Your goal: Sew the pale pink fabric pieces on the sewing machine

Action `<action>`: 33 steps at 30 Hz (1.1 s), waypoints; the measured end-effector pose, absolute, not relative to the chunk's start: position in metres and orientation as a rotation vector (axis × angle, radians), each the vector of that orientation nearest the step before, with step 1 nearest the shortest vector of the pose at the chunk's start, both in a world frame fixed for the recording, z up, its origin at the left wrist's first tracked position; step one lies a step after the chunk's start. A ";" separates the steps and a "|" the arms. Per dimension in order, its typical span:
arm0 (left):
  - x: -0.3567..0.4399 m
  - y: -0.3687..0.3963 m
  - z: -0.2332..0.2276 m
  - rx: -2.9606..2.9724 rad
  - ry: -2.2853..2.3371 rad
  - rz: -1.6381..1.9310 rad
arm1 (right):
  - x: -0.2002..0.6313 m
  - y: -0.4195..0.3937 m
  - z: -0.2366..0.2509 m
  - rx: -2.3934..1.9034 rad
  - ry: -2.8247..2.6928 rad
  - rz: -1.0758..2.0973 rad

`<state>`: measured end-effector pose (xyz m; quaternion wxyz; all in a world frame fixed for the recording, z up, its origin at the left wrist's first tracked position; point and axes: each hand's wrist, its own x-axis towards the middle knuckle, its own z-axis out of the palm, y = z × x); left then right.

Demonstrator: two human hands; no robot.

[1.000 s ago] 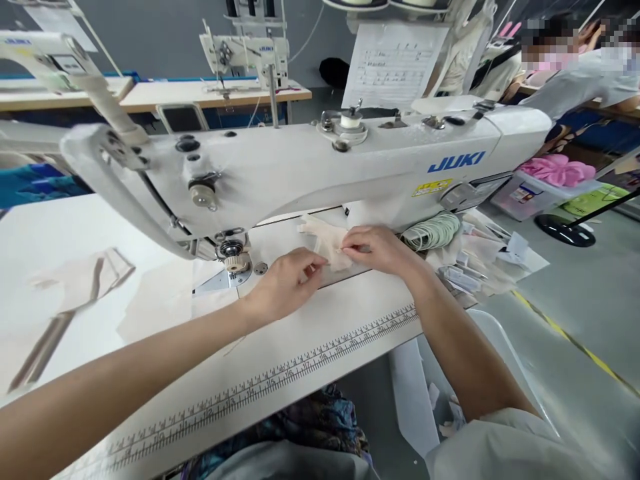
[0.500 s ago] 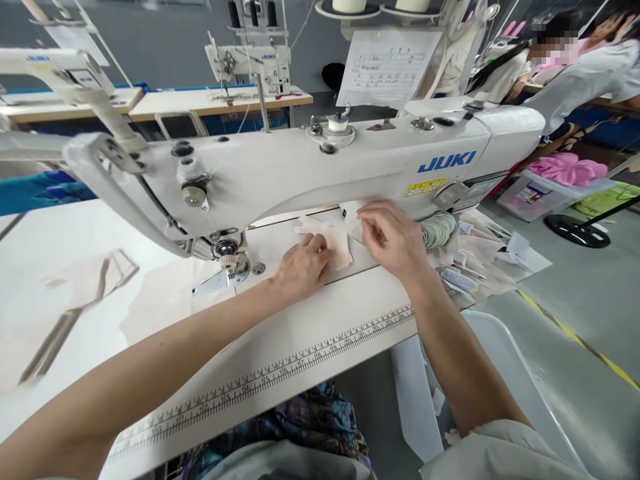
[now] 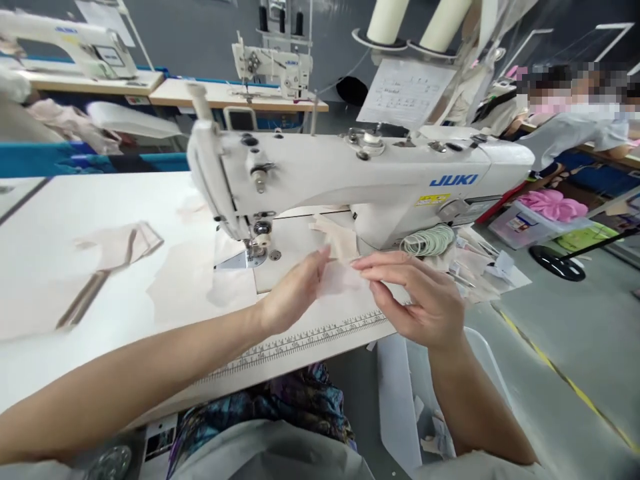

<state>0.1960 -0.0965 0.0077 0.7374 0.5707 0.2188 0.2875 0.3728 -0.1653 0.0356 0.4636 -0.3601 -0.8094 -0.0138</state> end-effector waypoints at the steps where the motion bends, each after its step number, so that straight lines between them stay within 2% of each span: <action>1: 0.185 -0.103 0.008 1.161 0.489 0.645 | 0.367 -0.166 0.032 -0.881 -2.000 -0.032; 5: 0.136 -0.119 0.008 1.198 0.663 0.729 | 0.342 -0.167 0.020 -0.885 -2.041 0.134; 10: 0.079 -0.118 0.019 1.411 0.822 0.521 | 0.306 -0.156 0.015 -0.880 -2.002 0.863; 12: 0.061 -0.114 0.024 1.488 0.857 0.415 | 0.291 -0.150 0.015 -0.886 -2.019 1.052; 18: 0.034 -0.088 0.022 1.531 1.015 0.384 | 0.258 -0.141 0.008 -1.048 -1.982 1.294; 25: 0.043 -0.051 0.012 1.667 1.178 0.357 | 0.251 -0.121 -0.003 -1.026 -1.757 1.773; 33: 0.063 -0.032 0.004 2.027 1.251 0.361 | 0.258 -0.109 -0.013 -1.036 -1.584 1.911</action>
